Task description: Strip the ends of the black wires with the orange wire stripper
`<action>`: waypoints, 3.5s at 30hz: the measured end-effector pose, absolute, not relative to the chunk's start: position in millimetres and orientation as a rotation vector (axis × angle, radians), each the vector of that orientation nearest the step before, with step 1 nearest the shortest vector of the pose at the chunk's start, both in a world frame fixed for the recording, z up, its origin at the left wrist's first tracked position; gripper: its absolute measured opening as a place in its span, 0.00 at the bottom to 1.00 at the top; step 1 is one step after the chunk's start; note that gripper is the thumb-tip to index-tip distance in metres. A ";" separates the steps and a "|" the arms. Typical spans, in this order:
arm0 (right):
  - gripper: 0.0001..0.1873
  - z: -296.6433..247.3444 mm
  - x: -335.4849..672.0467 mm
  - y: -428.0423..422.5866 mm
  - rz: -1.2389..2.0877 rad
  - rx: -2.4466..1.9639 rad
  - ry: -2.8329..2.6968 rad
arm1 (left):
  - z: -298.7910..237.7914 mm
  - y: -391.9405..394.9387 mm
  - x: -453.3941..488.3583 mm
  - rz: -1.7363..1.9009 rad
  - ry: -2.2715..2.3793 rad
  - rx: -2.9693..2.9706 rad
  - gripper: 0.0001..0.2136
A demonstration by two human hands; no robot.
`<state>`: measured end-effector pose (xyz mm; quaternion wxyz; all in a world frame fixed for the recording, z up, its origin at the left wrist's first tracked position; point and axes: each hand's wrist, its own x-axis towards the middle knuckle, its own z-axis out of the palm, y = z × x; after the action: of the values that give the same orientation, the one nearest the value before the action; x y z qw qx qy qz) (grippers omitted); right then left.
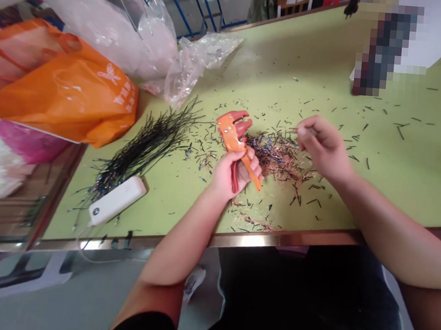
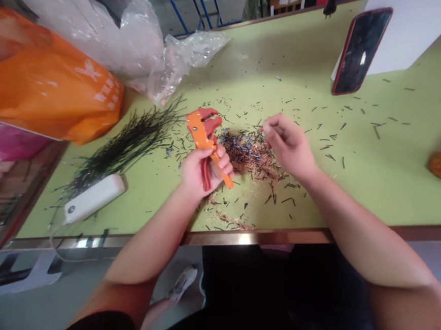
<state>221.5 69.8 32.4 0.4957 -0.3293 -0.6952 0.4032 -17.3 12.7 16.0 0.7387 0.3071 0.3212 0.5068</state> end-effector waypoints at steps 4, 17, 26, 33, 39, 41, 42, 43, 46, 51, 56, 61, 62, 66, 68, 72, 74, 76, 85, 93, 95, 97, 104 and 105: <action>0.16 17.7 208.7 63.6 1.142 -0.621 -1.774 | 11.1 0.9 -1.9 0.919 0.581 0.726 0.13; 0.13 10.4 201.0 55.9 1.580 -0.501 -1.709 | 5.2 -5.0 5.4 0.707 0.412 0.753 0.17; 0.14 8.8 203.0 58.3 1.544 -0.520 -1.734 | 1.4 -2.3 5.0 0.712 0.418 0.733 0.18; 0.10 11.6 204.3 56.9 1.653 -0.395 -1.718 | -2.4 -3.4 2.2 0.708 0.414 0.763 0.15; 0.11 11.1 207.6 58.5 1.658 -0.461 -1.653 | -1.1 -5.2 1.5 0.793 0.473 0.815 0.20; 0.12 9.3 207.9 59.8 1.598 -0.509 -1.682 | -0.6 -6.2 2.9 0.836 0.520 0.835 0.20; 0.12 8.7 208.1 60.5 1.571 -0.538 -1.695 | -0.2 -6.6 3.6 0.844 0.549 0.845 0.20; 0.13 8.5 208.4 61.3 1.538 -0.571 -1.706 | 0.2 -6.9 4.0 0.842 0.577 0.853 0.20; 0.15 10.2 209.6 63.5 1.402 -0.643 -1.744 | -0.2 -5.9 3.6 0.845 0.656 0.861 0.19; 0.15 13.9 209.8 64.7 1.255 -0.646 -1.769 | -6.6 1.7 -0.3 0.937 0.644 0.834 0.14; 0.17 13.5 208.6 63.2 1.239 -0.664 -1.781 | -0.9 4.3 -1.5 1.017 0.662 0.845 0.13; 0.16 12.3 209.4 64.7 1.221 -0.675 -1.784 | 5.9 4.5 -4.7 1.050 0.673 0.865 0.15; 0.16 12.3 209.4 65.0 1.219 -0.669 -1.784 | 5.2 4.8 -5.5 1.051 0.674 0.860 0.15; 0.15 13.7 208.3 64.1 1.233 -0.648 -1.754 | -1.4 4.7 -6.5 0.982 0.647 0.860 0.17; 0.14 14.5 207.1 62.0 1.308 -0.603 -1.730 | -4.4 2.9 -5.5 0.927 0.618 0.872 0.17; 0.13 14.1 205.2 57.2 1.601 -0.442 -1.699 | -6.4 -2.3 -3.1 0.848 0.555 0.877 0.19; 0.12 12.9 205.0 56.5 1.624 -0.455 -1.728 | -5.2 -3.8 -2.2 0.804 0.525 0.865 0.20; 0.13 11.3 205.0 56.8 1.540 -0.523 -1.765 | -2.8 -4.3 -1.2 0.771 0.485 0.847 0.20; 0.14 7.5 203.6 55.9 1.439 -0.606 -1.764 | 6.6 -4.7 3.3 0.770 0.472 0.780 0.15; 0.12 8.7 202.8 56.1 1.414 -0.545 -1.810 | 7.7 -5.1 4.7 0.783 0.491 0.826 0.15; 0.12 8.5 202.7 55.9 1.403 -0.557 -1.816 | 7.7 -5.4 5.0 0.798 0.511 0.824 0.16; 0.12 8.0 202.5 55.8 1.393 -0.569 -1.822 | 7.9 -5.7 5.3 0.804 0.534 0.823 0.16; 0.09 8.1 200.8 54.1 1.392 -0.518 -1.823 | 12.3 -6.3 7.6 0.804 0.561 0.849 0.16; 0.09 8.5 200.5 53.8 1.393 -0.522 -1.822 | 12.4 -6.2 7.9 0.810 0.557 0.851 0.16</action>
<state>200.5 53.8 8.5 0.3845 -0.2050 -0.7149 0.5468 7.9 -6.2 12.4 0.7960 0.3963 0.2591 0.3771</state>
